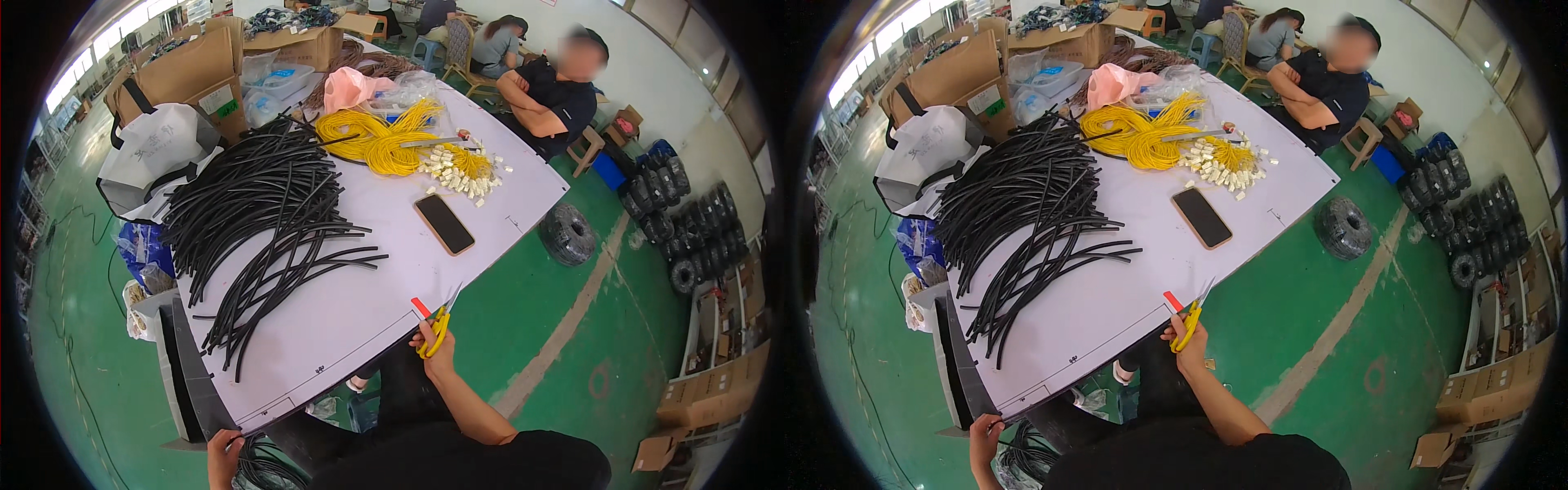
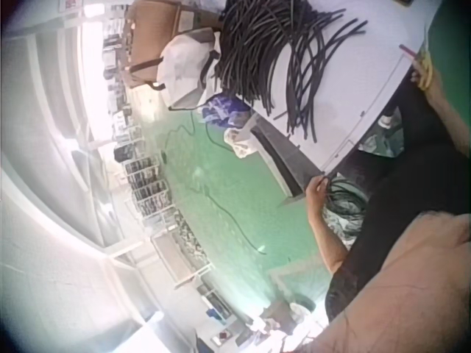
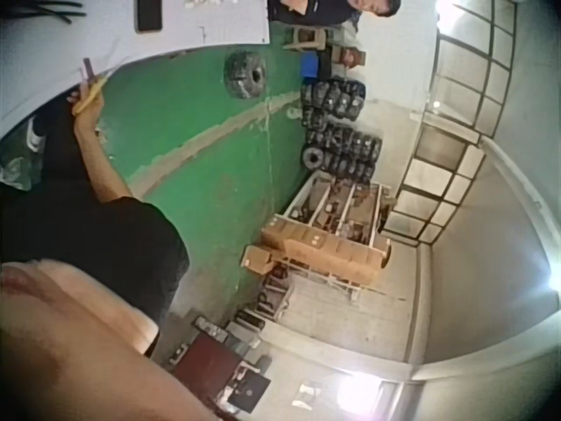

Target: Cutting black flexible cables or tubing to specific lengths using a pair of scissors on a measured template.

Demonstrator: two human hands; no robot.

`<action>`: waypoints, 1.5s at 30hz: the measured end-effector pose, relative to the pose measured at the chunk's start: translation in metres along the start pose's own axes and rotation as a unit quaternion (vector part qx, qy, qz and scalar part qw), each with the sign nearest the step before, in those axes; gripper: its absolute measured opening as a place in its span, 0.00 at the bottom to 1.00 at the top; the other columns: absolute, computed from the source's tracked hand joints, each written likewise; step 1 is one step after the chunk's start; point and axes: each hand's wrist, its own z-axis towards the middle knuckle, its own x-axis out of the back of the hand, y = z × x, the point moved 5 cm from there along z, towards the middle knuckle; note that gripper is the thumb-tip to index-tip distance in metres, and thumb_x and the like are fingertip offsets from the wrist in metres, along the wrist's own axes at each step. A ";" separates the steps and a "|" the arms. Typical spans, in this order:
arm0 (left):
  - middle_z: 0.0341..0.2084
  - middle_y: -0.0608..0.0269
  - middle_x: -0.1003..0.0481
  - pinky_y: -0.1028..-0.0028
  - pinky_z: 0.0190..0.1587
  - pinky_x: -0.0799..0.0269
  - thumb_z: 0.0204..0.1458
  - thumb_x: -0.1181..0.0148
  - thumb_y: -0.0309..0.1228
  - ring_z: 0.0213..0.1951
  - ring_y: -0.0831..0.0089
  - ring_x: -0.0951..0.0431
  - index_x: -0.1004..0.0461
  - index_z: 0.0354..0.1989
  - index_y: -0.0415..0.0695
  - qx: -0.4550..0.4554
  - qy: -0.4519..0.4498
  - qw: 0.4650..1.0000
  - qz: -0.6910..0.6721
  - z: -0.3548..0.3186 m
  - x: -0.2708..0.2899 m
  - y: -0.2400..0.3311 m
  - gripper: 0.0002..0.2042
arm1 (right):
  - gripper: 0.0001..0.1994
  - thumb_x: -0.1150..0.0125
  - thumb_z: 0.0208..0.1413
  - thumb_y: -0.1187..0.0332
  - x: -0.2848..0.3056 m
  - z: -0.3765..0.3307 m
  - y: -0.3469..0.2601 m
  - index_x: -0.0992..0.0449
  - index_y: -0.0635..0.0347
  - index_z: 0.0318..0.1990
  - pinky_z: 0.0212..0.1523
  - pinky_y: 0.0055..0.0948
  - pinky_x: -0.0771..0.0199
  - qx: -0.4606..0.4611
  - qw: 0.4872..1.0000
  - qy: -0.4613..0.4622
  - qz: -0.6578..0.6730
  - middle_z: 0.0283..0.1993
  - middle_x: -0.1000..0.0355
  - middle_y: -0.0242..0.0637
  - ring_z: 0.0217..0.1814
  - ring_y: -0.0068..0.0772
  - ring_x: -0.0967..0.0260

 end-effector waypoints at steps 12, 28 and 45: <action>0.21 0.58 0.30 0.76 0.31 0.34 0.40 0.43 0.21 0.26 0.69 0.29 0.29 0.26 0.35 -0.020 -0.002 1.000 0.007 -0.003 0.000 -0.006 0.04 | 0.07 0.42 0.51 0.72 0.000 -0.003 -0.002 0.34 0.61 0.34 0.24 0.23 0.25 -0.003 1.000 -0.011 -0.002 0.26 0.35 0.31 0.24 0.21 0.33; 0.20 0.74 0.32 0.86 0.24 0.43 0.50 0.46 0.28 0.22 0.89 0.38 0.28 0.30 0.37 0.095 0.154 0.961 -0.211 0.033 0.019 0.070 0.07 | 0.11 0.42 0.52 0.63 -0.198 0.097 -0.132 0.35 0.59 0.33 0.19 0.17 0.42 0.180 0.944 -0.244 -0.128 0.23 0.41 0.29 0.21 0.18 0.43; 0.20 0.70 0.29 0.82 0.28 0.37 0.49 0.44 0.29 0.23 0.85 0.34 0.26 0.31 0.36 0.060 0.174 0.937 -0.296 0.085 0.006 0.084 0.08 | 0.31 0.49 0.46 0.38 -0.211 -0.121 0.039 0.35 0.62 0.38 0.24 0.17 0.44 -0.075 0.625 -0.700 -0.337 0.26 0.42 0.28 0.24 0.16 0.46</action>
